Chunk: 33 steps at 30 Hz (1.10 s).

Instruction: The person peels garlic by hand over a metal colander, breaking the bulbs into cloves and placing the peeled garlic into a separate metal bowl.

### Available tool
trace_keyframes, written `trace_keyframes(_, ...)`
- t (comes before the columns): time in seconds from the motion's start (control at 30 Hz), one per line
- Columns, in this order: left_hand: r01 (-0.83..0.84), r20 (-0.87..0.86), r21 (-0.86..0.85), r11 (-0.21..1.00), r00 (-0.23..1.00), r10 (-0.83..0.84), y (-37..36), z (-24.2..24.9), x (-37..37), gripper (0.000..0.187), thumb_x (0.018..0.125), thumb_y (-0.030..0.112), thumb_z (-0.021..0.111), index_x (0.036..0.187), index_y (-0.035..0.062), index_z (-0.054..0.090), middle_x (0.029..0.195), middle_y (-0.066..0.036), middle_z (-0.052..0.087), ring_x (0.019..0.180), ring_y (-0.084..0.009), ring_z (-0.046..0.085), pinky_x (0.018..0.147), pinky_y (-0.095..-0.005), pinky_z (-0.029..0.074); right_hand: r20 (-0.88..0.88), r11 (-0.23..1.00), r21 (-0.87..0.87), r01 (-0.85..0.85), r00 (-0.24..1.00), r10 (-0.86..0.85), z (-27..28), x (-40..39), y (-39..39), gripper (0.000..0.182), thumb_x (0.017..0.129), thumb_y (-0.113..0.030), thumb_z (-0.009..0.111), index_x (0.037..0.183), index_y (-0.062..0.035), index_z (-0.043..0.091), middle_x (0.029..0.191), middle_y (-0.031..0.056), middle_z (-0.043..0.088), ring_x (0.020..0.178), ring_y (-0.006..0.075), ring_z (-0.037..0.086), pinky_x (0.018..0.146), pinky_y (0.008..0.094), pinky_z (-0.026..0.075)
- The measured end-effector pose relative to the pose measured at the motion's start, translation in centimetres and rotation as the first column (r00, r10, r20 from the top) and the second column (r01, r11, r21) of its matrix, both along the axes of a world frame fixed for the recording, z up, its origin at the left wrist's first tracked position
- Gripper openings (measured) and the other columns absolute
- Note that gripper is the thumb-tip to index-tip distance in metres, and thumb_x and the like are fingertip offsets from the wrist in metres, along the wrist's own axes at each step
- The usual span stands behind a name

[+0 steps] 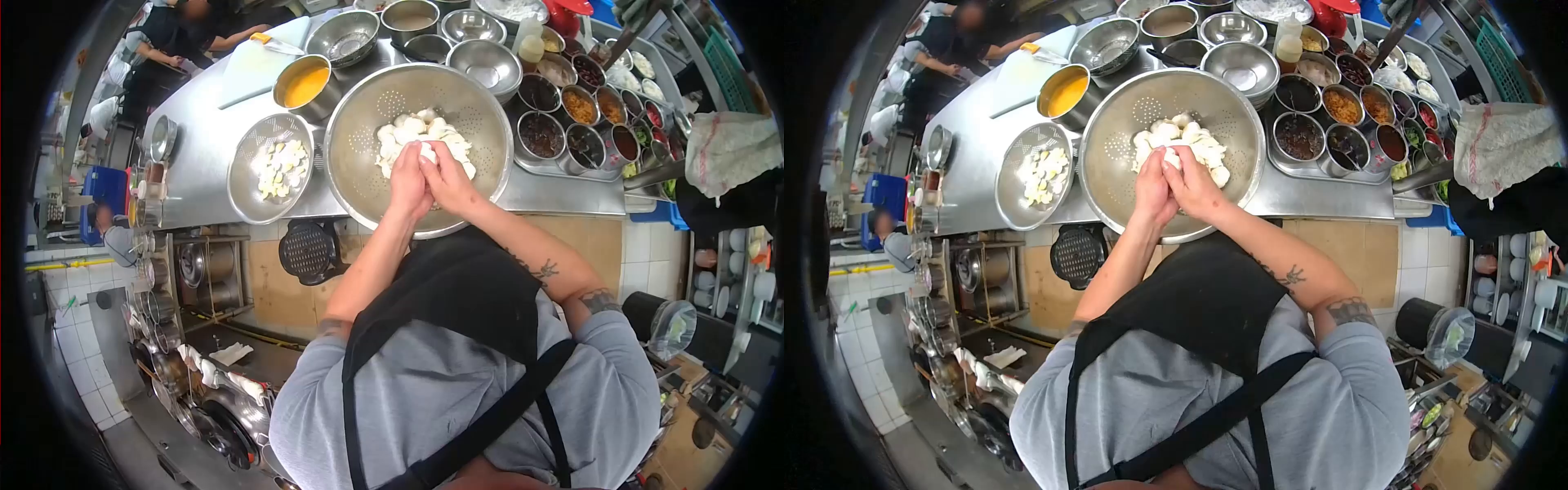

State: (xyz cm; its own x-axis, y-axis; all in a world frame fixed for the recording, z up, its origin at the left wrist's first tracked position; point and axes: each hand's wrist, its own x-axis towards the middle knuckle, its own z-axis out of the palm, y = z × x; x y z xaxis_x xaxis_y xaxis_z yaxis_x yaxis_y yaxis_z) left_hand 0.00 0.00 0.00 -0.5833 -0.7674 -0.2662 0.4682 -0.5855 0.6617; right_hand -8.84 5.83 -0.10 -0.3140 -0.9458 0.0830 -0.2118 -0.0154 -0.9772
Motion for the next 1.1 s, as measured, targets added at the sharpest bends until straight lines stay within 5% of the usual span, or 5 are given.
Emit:
trace_keyframes(0.27, -0.128, 0.037, 0.112, 0.985, 0.991, 0.125, 1.1, 1.9, -1.4, 0.013, 0.1, 0.019, 0.049, 0.101, 0.0081, 0.055, 0.091, -0.004, 0.057, 0.078, -0.0128, 0.057, 0.066, -0.0293, 0.05, -0.115, 0.986, 0.002, 0.167, 0.979, -0.166, 0.1, -0.6, -0.3, 0.027, 0.102, -0.021, 0.043, 0.097, 0.0011, 0.057, 0.077, 0.0263, 0.062, 0.076, 0.0444, 0.063, 0.068, 0.047, 0.049)
trace_keyframes(0.37, 0.063, 0.062, 0.134, 0.989, 0.995, -0.072, -0.3, -0.9, 0.2, 0.033, 0.093, 0.025, 0.066, 0.116, 0.0119, 0.045, 0.084, 0.003, 0.052, 0.054, -0.0059, 0.039, 0.043, -0.0203, 0.026, -0.104, 0.981, -0.003, 0.196, 0.975, -0.196, 0.1, -0.9, -0.8, 0.029, 0.101, -0.021, 0.044, 0.093, 0.0017, 0.06, 0.076, 0.0265, 0.063, 0.075, 0.0447, 0.063, 0.068, 0.0481, 0.049)
trace_keyframes(0.57, 0.312, 0.579, -0.082, 0.947, 0.788, -0.209, -0.6, 0.1, 1.3, 0.023, 0.102, 0.034, 0.05, 0.112, 0.0132, 0.048, 0.085, 0.002, 0.053, 0.055, -0.0066, 0.037, 0.046, -0.0202, 0.028, -0.426, 0.968, 0.25, -0.004, 0.898, 0.114, -1.0, -4.7, -1.4, 0.025, 0.097, -0.019, 0.05, 0.098, 0.0016, 0.063, 0.085, 0.026, 0.065, 0.082, 0.0445, 0.063, 0.072, 0.0462, 0.05)
trace_keyframes(0.8, 0.228, 0.224, 0.113, 0.967, 0.942, -0.248, -1.8, -0.9, 1.8, 0.032, 0.104, 0.042, 0.043, 0.114, 0.0116, 0.048, 0.089, 0.0, 0.054, 0.065, -0.01, 0.047, 0.052, -0.0225, 0.035, -0.066, 0.994, 0.091, -0.056, 0.996, 0.062, 1.6, -2.8, -0.8, 0.025, 0.095, -0.024, 0.065, 0.091, 0.0008, 0.064, 0.068, 0.0062, 0.06, 0.063, 0.0119, 0.056, 0.059, 0.0306, 0.047)
trace_keyframes(1.1, 0.287, 0.058, 0.198, 0.937, 0.951, -0.303, -3.3, -1.6, 3.4, 0.029, 0.1, 0.037, 0.05, 0.101, 0.0088, 0.056, 0.085, -0.001, 0.059, 0.063, -0.0092, 0.047, 0.047, -0.0206, 0.034, 0.662, 0.981, 0.192, -0.04, 0.743, -0.1, -2.0, -4.1, -2.1, 0.013, 0.096, -0.013, 0.064, 0.087, -0.0042, 0.062, 0.068, -0.0033, 0.056, 0.054, 0.0005, 0.042, 0.043, 0.0208, 0.031)
